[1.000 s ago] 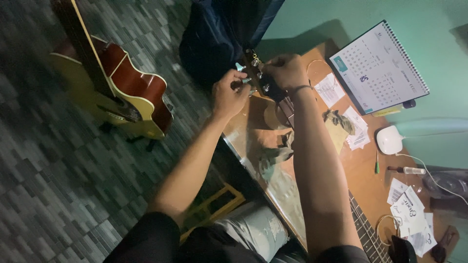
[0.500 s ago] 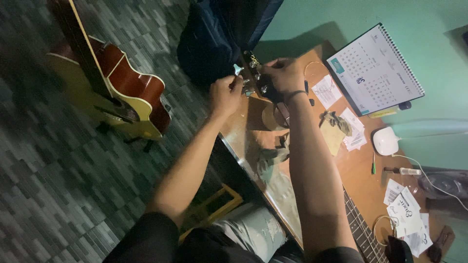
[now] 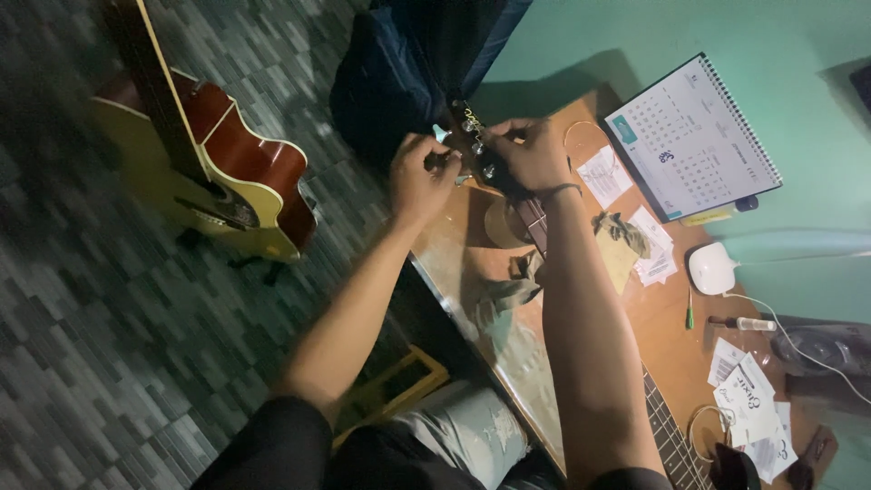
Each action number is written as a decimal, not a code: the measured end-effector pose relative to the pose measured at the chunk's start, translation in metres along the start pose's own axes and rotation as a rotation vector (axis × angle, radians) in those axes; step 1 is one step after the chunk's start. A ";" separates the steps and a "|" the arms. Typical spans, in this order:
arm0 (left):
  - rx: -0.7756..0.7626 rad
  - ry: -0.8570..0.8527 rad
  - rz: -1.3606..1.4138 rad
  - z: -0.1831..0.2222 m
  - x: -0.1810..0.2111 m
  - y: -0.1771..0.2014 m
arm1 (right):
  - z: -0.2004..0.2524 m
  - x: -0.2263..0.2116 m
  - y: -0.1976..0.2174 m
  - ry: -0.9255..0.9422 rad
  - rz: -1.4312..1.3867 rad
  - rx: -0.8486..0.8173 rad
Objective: Removing and coiling strings from a bass guitar as part of a repair or maintenance process.
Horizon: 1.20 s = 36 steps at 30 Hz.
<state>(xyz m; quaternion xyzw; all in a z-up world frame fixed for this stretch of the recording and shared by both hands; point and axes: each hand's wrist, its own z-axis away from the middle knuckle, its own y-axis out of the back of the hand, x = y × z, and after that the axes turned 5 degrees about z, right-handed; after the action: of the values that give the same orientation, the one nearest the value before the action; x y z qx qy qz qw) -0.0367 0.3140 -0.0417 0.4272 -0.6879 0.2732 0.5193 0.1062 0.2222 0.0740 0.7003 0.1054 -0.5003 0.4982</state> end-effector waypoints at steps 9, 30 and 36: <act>-0.247 -0.056 -0.033 0.002 0.048 0.018 | 0.013 -0.011 -0.008 0.163 0.081 -0.031; -0.173 -0.215 -0.197 0.001 0.018 0.002 | 0.010 -0.021 -0.008 -0.130 0.312 0.009; -0.194 -0.225 -0.224 0.000 0.018 0.003 | 0.011 -0.023 -0.010 -0.224 0.302 0.015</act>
<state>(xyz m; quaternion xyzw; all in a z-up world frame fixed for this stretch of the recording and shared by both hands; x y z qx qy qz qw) -0.0416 0.3100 -0.0248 0.4771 -0.7127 0.0967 0.5050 0.0819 0.2264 0.0863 0.6519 -0.0607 -0.4952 0.5710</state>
